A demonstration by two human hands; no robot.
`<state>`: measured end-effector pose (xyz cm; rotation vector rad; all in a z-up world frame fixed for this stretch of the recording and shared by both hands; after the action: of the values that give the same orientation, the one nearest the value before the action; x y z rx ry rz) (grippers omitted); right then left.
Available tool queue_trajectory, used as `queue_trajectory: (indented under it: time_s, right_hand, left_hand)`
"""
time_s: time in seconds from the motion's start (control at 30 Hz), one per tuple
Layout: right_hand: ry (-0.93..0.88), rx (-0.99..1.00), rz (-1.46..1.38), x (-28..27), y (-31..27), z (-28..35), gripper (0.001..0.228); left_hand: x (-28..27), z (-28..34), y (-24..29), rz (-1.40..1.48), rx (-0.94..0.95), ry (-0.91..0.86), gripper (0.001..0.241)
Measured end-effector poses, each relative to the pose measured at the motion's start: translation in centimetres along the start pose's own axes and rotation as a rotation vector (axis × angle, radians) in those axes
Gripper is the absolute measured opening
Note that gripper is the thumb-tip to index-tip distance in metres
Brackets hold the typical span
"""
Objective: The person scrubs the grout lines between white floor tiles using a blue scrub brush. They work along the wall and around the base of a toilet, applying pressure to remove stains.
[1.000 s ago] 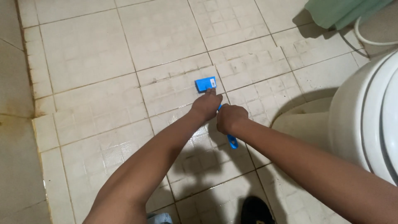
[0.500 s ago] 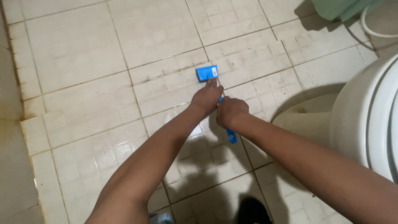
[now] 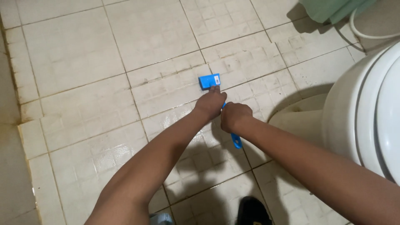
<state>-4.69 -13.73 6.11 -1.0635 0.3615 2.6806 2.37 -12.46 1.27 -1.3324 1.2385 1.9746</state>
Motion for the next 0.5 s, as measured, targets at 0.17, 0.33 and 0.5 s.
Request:
queue_trajectory:
  time_s: [0.17, 0.33, 0.5]
  right_hand:
    - [-0.002, 0.014, -0.007, 0.5, -0.1, 0.0, 0.041]
    - [-0.025, 0.009, -0.022, -0.5, -0.4, -0.8, 0.037]
    - [0.045, -0.002, -0.022, -1.5, -0.4, -2.8, 0.042]
  left_hand:
    - [0.1, 0.5, 0.2, -0.009, -0.013, -0.047, 0.036]
    - [0.0, -0.4, -0.9, -0.010, -0.022, -0.056, 0.033]
    - [-1.6, -1.4, -1.8, 0.011, -0.032, 0.009, 0.035]
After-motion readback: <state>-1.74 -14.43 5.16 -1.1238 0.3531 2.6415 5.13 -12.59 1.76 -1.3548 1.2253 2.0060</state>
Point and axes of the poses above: each hand's wrist, its own z-axis away from the middle knuckle, its own x-axis out of the palm, y = z × x, the point moved 10 cm from there along -z, towards the middle knuckle
